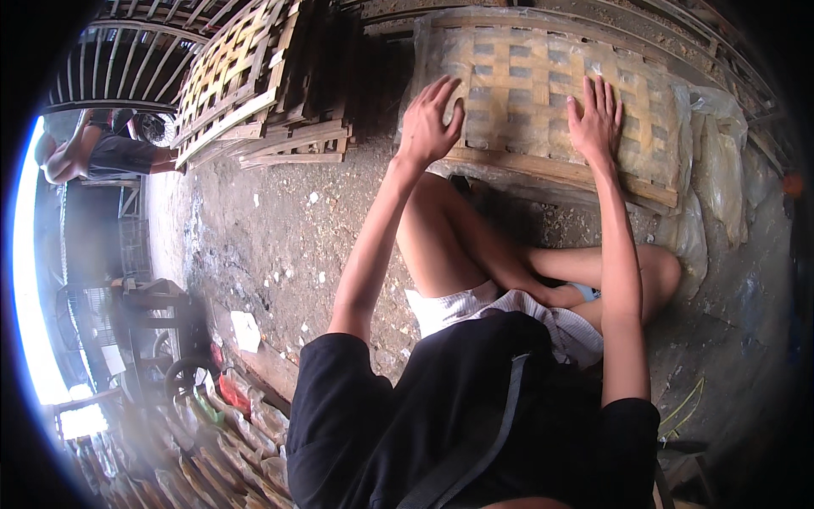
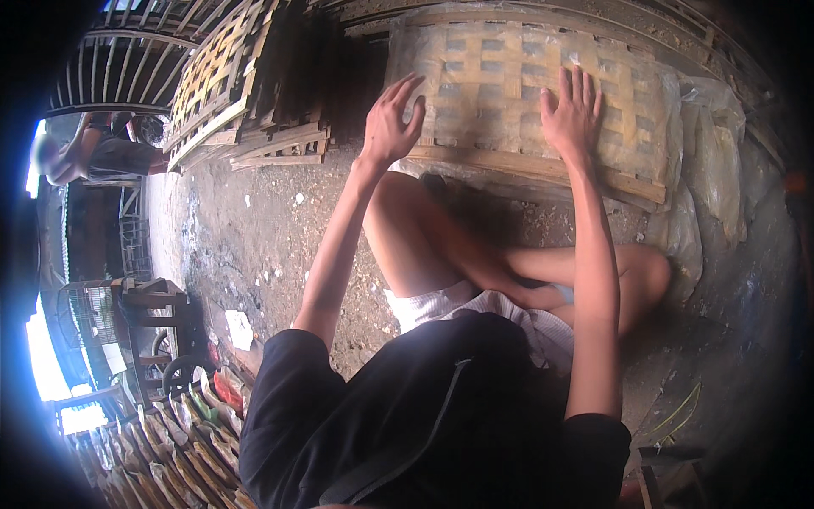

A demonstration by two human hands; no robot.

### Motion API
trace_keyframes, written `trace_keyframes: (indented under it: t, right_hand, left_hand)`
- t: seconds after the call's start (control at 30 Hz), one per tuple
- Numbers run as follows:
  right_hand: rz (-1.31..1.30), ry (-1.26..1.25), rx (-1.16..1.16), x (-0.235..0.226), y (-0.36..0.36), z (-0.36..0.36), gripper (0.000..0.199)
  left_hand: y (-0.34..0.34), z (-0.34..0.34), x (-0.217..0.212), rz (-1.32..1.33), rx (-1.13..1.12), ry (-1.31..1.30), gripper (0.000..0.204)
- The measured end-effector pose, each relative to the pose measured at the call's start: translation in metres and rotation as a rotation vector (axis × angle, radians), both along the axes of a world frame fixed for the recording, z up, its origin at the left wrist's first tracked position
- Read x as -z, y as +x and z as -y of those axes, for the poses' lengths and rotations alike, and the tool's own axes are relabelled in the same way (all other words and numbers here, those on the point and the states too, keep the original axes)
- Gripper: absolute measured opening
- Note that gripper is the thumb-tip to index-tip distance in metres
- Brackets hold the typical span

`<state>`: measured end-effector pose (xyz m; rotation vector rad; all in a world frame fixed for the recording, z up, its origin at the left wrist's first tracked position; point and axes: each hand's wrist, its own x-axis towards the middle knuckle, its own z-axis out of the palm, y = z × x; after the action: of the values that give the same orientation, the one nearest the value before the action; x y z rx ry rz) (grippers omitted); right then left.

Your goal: The person sits on the floor and places a clear plastic sheet over a wooden lattice frame, then smooths and adjusts the sheet. They lift and reposition the lattice, continuing to align and press the plastic sheet over the frame.

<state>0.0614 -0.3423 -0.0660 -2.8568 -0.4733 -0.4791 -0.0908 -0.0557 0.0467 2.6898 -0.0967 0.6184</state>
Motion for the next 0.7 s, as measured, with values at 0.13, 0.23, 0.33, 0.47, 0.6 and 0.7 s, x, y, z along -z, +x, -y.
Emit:
trace_keyframes:
  t: [0.13, 0.23, 0.33, 0.47, 0.6, 0.7]
  right_hand:
    - [0.036, 0.078, -0.064, 0.000, 0.001, -0.017, 0.066]
    - [0.041, 0.077, -0.073, 0.003, 0.002, -0.017, 0.067]
    - [0.045, 0.064, -0.048, 0.008, 0.004, -0.010, 0.068]
    - [0.047, 0.076, -0.038, 0.007, 0.005, -0.007, 0.069]
    - [0.071, 0.091, -0.047, 0.011, -0.004, -0.027, 0.063]
    - [0.130, 0.181, -0.059, -0.011, -0.008, -0.037, 0.055]
  left_hand:
    - [0.049, 0.040, 0.041, -0.050, 0.047, 0.023, 0.058]
    - [0.047, 0.034, 0.081, -0.118, -0.048, 0.132, 0.061]
    - [0.019, 0.006, 0.087, -0.205, -0.414, 0.108, 0.061]
    - [-0.020, -0.019, 0.080, -0.410, -0.815, 0.046, 0.069]
    - [-0.021, 0.014, 0.064, -0.148, -0.372, 0.056, 0.073]
    - [0.029, 0.046, 0.067, -0.085, -0.116, 0.054, 0.070]
